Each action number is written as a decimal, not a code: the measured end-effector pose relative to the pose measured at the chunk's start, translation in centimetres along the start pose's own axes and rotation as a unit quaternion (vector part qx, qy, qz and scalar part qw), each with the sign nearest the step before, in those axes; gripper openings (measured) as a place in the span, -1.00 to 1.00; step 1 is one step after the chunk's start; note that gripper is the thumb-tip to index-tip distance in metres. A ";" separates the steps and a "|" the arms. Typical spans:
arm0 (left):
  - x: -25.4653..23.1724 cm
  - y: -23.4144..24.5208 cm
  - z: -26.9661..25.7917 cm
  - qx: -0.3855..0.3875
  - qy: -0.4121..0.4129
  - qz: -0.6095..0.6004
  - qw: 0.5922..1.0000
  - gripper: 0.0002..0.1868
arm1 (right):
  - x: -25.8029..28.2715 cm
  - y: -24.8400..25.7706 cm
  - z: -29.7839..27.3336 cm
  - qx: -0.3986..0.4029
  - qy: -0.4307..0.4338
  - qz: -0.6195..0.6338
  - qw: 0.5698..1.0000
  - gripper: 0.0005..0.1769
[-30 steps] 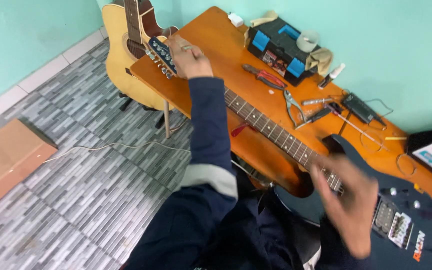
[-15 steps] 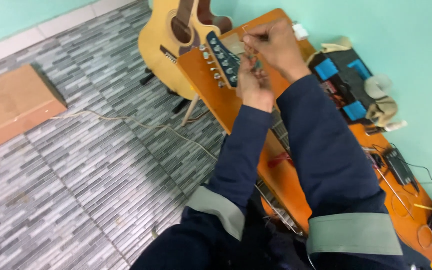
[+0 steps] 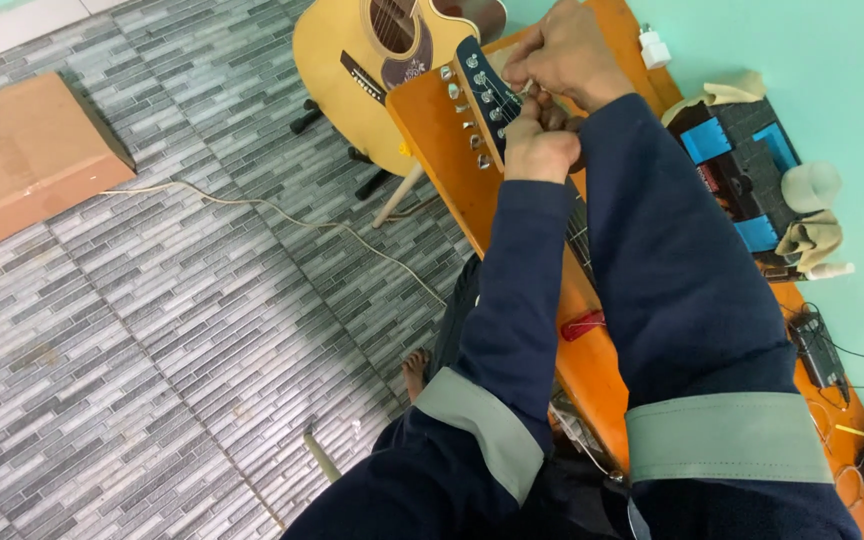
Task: The person applies a liquid from a small bottle onto the body of a black electric guitar and wipes it with a cloth. They also briefly handle the guitar strings and tuning pegs before continuing to wipe the guitar's surface.
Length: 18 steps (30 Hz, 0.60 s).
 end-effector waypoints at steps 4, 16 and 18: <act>-1.2 0.8 1.5 0.004 -0.039 0.000 0.999 -0.69 | 0.6 -0.7 0.1 -0.019 0.024 -0.016 0.999 -0.84; -1.0 -2.8 -18.5 0.055 -0.356 0.161 0.919 -0.81 | 6.0 3.2 -3.4 0.023 -0.082 0.159 0.984 -0.80; -1.7 -2.6 -18.9 0.034 -0.359 0.204 0.910 -0.77 | 7.1 3.1 -3.9 0.022 -0.066 0.160 0.985 -0.83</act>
Point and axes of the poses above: each hand's wrist, its own z-axis towards the middle knuckle, its own y-axis out of the back of the hand, x = y × z, the point moved 8 cm from there along z, towards the middle knuckle, and after that the axes turned 2 degrees about -z, right-handed, at the moved point
